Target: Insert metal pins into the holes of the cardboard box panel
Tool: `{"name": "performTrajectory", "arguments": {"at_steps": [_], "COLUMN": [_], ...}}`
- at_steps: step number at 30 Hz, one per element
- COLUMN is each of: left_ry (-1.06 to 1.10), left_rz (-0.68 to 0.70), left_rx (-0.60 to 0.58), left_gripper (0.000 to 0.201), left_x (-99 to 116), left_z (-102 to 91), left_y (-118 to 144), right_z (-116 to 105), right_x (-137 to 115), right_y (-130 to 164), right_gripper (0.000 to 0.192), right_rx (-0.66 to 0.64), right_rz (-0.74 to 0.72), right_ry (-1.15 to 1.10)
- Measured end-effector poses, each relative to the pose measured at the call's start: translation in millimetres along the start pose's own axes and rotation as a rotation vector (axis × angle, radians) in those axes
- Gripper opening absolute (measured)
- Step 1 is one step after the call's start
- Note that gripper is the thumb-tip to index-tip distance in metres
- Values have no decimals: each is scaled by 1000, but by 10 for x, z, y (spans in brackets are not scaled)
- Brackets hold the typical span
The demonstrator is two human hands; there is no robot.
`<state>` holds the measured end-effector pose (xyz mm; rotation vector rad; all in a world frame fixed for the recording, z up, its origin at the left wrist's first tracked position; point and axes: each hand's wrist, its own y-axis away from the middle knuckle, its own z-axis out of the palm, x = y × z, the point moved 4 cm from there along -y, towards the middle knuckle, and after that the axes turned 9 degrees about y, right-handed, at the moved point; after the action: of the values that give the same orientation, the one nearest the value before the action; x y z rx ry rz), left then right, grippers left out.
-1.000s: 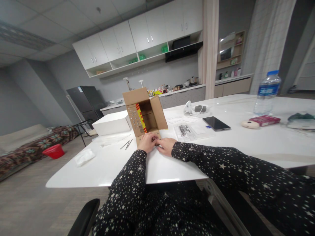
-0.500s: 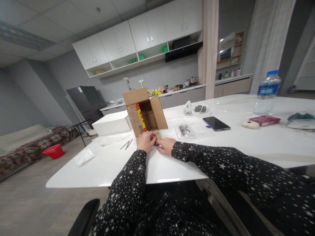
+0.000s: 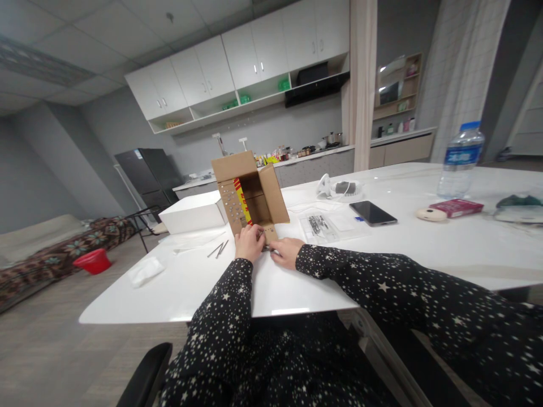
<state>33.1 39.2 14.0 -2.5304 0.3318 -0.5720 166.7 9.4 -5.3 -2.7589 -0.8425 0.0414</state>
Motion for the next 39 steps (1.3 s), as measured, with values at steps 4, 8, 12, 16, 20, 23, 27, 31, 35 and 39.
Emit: {"name": "performTrajectory", "arguments": {"at_steps": [4, 8, 12, 16, 20, 23, 27, 31, 35, 39], "left_ry": [5, 12, 20, 9, -10, -13, 27, 76, 93, 84], "left_rz": [10, 16, 8, 12, 27, 32, 24, 18, 21, 9], "left_rx": [4, 9, 16, 22, 40, 67, 114, 138, 121, 89], "left_gripper": [15, 15, 14, 13, 11, 10, 10, 8, 9, 8], "left_x": [-1, -21, -39, -26, 4, 20, 26, 35, 58, 59], "left_z": [1, 16, 38, 59, 62, 47, 16, -8, -17, -13], "left_y": [-3, -9, -19, -22, -15, -14, -29, -39, -34, -32], "right_z": [8, 13, 17, 4, 0, 3, 10, 15, 24, 22], "right_x": [-1, -2, -1, -3, -2, -3, -2, 2, 9, 6], "right_y": [-9, -16, -19, -5, 10, 9, 0, -4, -10, -18], "right_gripper": [27, 28, 28, 28, 27, 27, 29, 30, 29, 29], "right_rx": [-7, -9, -19, 7, 13, 14, 12, 19, 5, 1], "right_rz": [4, 10, 15, -4, -4, -3, -3, 1, 5, 8], "right_ry": [3, 2, 5, -5, -2, -2, -8, -20, -17, -9]}}
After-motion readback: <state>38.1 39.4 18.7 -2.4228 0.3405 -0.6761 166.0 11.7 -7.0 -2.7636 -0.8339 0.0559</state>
